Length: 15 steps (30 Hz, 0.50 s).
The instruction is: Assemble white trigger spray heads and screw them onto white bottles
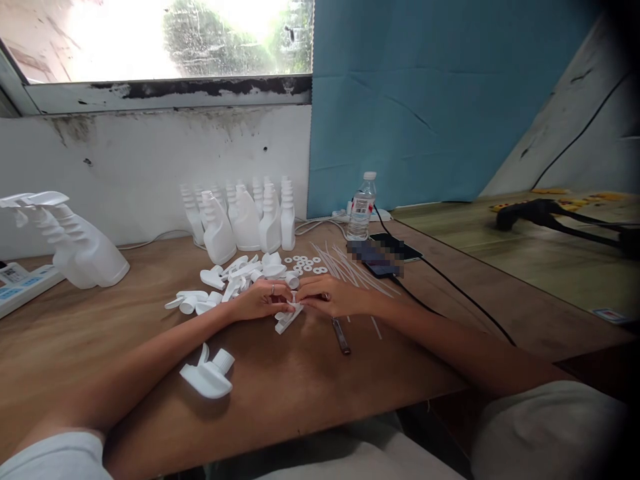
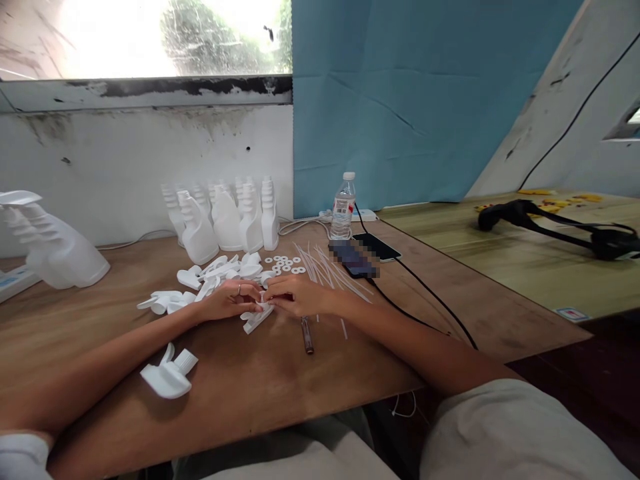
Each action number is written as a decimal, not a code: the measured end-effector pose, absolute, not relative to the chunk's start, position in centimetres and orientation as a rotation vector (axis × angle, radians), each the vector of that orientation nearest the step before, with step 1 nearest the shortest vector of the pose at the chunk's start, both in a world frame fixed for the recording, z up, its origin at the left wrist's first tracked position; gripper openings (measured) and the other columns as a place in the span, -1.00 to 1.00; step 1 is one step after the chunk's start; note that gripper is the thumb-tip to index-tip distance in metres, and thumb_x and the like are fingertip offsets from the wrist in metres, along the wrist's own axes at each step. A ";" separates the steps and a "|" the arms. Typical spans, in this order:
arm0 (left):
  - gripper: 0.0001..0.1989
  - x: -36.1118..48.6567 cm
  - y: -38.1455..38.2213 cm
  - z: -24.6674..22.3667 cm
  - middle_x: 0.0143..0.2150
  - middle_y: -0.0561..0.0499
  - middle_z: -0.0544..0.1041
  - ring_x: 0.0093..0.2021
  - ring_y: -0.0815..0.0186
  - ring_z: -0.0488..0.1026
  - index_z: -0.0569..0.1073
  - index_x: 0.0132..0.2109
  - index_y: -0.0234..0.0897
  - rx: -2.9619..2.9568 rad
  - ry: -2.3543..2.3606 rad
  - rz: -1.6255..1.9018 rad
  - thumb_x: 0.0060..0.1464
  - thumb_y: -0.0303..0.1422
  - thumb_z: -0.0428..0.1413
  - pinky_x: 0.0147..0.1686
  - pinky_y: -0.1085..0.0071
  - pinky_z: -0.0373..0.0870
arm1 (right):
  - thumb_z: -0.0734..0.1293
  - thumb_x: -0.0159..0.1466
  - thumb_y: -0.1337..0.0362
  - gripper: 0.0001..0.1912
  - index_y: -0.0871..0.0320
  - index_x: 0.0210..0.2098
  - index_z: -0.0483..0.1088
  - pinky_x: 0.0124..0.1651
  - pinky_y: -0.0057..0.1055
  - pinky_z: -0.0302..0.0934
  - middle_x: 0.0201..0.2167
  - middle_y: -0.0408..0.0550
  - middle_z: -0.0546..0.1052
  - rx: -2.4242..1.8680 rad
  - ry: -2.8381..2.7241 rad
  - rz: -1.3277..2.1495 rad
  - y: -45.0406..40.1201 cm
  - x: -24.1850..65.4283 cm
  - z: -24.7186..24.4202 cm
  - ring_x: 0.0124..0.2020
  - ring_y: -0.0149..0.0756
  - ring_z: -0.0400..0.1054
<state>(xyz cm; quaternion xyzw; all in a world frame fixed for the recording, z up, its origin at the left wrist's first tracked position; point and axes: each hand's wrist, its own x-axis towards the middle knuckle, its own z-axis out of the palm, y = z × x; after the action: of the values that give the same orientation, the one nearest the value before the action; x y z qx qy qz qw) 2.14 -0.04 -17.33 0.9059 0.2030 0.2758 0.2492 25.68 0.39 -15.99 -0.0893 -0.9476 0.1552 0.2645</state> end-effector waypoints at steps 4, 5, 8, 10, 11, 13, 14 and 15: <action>-0.77 2.1 0.0 -17.3 -0.34 -0.02 0.49 -0.40 0.44 0.36 0.49 -0.28 -0.36 2.484 0.555 0.750 0.16 -0.24 0.14 -0.41 0.56 0.27 | 0.14 0.40 0.32 -0.74 0.23 -0.22 0.45 -0.26 -0.47 0.19 -0.35 -0.02 0.43 -0.250 -2.612 0.336 0.5 25.9 -15.6 -0.33 -0.39 0.31; -0.77 2.1 0.1 -17.4 -0.34 -0.02 0.50 -0.39 0.44 0.37 0.48 -0.28 -0.36 2.489 0.560 0.750 0.15 -0.24 0.14 -0.40 0.55 0.28 | 0.14 0.40 0.32 -0.74 0.23 -0.22 0.45 -0.28 -0.47 0.18 -0.35 -0.02 0.44 -0.250 -2.626 0.274 0.5 26.0 -15.5 -0.34 -0.39 0.31; -0.77 2.2 0.4 -17.8 -0.33 0.00 0.50 -0.39 0.44 0.39 0.46 -0.29 -0.34 2.506 0.574 0.752 0.15 -0.23 0.15 -0.36 0.54 0.30 | 0.16 0.37 0.33 -0.78 0.21 -0.23 0.44 -0.36 -0.47 0.11 -0.35 -0.04 0.47 -0.269 -2.657 0.011 0.6 26.2 -15.3 -0.39 -0.40 0.31; -0.79 2.2 0.4 -17.9 -0.31 -0.01 0.50 -0.36 0.43 0.40 0.46 -0.27 -0.33 2.532 0.566 0.751 0.15 -0.24 0.15 -0.32 0.53 0.32 | 0.17 0.35 0.33 -0.81 0.21 -0.23 0.42 -0.40 -0.46 0.06 -0.34 -0.07 0.47 -0.323 -2.683 -0.141 0.3 26.2 -15.2 -0.44 -0.41 0.28; -0.80 2.2 0.4 -17.9 -0.30 -0.01 0.50 -0.35 0.42 0.40 0.46 -0.26 -0.33 2.546 0.556 0.753 0.16 -0.25 0.14 -0.30 0.52 0.32 | 0.18 0.34 0.33 -0.83 0.21 -0.23 0.40 -0.41 -0.46 0.04 -0.33 -0.07 0.46 -0.361 -2.700 -0.192 0.0 26.2 -15.1 -0.44 -0.41 0.27; -0.82 2.3 0.3 -17.7 -0.28 -0.02 0.50 -0.34 0.42 0.41 0.46 -0.25 -0.33 2.566 0.527 0.768 0.17 -0.27 0.14 -0.29 0.52 0.32 | 0.19 0.33 0.32 -0.84 0.21 -0.22 0.38 -0.40 -0.45 0.04 -0.29 -0.06 0.46 -0.455 -2.741 -0.242 -0.7 26.0 -14.7 -0.43 -0.39 0.27; -0.82 2.2 0.3 -17.6 -0.28 -0.02 0.50 -0.34 0.42 0.40 0.46 -0.25 -0.34 2.569 0.516 0.774 0.17 -0.28 0.14 -0.30 0.52 0.32 | 0.19 0.33 0.32 -0.84 0.22 -0.22 0.38 -0.40 -0.45 0.04 -0.27 -0.05 0.45 -0.505 -2.764 -0.250 -1.1 25.9 -14.5 -0.43 -0.39 0.27; -0.83 2.2 0.2 -17.5 -0.29 -0.02 0.49 -0.35 0.43 0.40 0.46 -0.26 -0.34 2.569 0.510 0.778 0.17 -0.29 0.14 -0.32 0.53 0.31 | 0.19 0.32 0.33 -0.84 0.23 -0.21 0.37 -0.40 -0.45 0.05 -0.24 -0.03 0.44 -0.552 -2.788 -0.251 -1.5 25.7 -14.3 -0.44 -0.39 0.26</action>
<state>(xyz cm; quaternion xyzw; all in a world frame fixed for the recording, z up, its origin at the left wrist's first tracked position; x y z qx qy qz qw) 2.23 0.17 -17.47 0.9206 0.1828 0.2788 0.2034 25.73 -1.53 -14.32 -0.1916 -0.9670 -0.0872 0.1435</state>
